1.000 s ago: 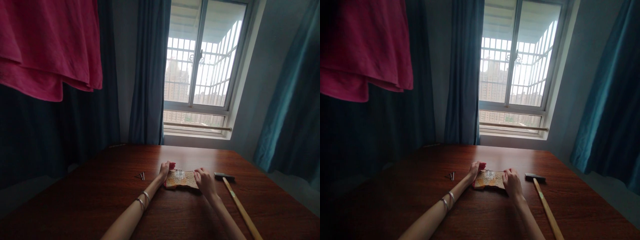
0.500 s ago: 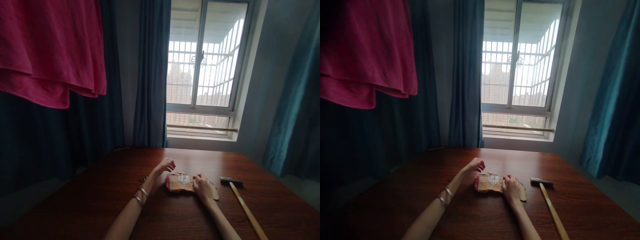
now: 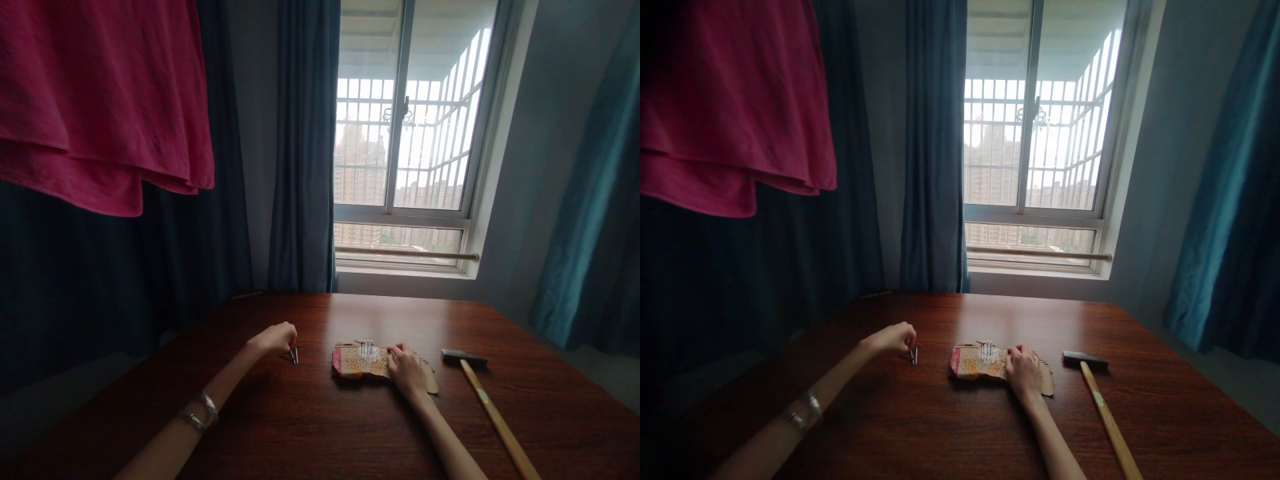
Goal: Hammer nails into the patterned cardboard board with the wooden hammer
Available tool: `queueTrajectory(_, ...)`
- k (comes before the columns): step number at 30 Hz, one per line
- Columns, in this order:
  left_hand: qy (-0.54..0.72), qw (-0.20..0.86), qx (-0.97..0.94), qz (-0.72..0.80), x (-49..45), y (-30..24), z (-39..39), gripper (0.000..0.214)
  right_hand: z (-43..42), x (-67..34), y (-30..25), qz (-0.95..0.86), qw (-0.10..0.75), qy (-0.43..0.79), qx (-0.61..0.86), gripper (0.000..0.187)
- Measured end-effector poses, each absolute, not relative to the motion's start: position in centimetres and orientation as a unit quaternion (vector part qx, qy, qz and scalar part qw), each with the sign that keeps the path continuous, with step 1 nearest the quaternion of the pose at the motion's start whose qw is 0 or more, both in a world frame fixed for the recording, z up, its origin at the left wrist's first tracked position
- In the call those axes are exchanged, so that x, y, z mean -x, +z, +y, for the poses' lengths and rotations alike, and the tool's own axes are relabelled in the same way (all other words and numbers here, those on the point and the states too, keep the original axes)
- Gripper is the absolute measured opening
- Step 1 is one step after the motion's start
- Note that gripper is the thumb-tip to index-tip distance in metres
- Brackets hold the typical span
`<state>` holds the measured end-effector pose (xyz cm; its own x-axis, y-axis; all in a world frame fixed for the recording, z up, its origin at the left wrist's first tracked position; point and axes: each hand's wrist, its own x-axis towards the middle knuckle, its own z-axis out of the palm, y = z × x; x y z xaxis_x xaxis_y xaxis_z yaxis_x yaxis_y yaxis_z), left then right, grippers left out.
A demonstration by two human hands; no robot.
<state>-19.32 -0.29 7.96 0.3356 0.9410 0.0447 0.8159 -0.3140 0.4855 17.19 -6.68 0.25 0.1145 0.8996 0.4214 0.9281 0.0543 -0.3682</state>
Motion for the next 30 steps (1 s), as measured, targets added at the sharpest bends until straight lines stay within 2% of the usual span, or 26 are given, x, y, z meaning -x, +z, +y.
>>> queueTrajectory(3,0.149,0.156,-0.817,0.535,19.7,7.4,-1.4,0.002,-6.7,-17.2,0.2,-0.665,0.294,-0.028,0.686,0.026)
queueTrajectory(9,0.108,0.109,-0.857,0.493,19.8,6.0,-2.2,0.012,-6.7,-17.3,0.0,-0.666,0.306,-0.031,0.68,0.026)
queueTrajectory(14,0.104,0.11,-0.861,0.486,19.9,5.7,-2.0,0.013,-6.7,-17.3,-0.1,-0.661,0.33,-0.007,0.674,0.026)
queueTrajectory(18,0.159,0.152,-0.842,0.492,18.7,6.8,-1.7,0.008,-6.5,-17.5,0.0,-0.653,0.351,0.009,0.672,0.025)
queueTrajectory(23,0.331,0.235,-0.815,0.413,14.2,7.9,-1.8,0.014,-6.6,-17.8,1.0,-0.649,0.405,0.027,0.643,0.029)
queueTrajectory(26,0.388,0.295,-0.786,0.381,10.8,7.6,-2.4,0.017,-7.3,-17.3,2.1,-0.656,0.451,0.034,0.604,0.031)
queueTrajectory(30,0.433,0.357,-0.736,0.378,6.7,6.5,-3.3,0.022,-8.3,-16.0,3.2,-0.63,0.561,0.207,0.497,0.028)
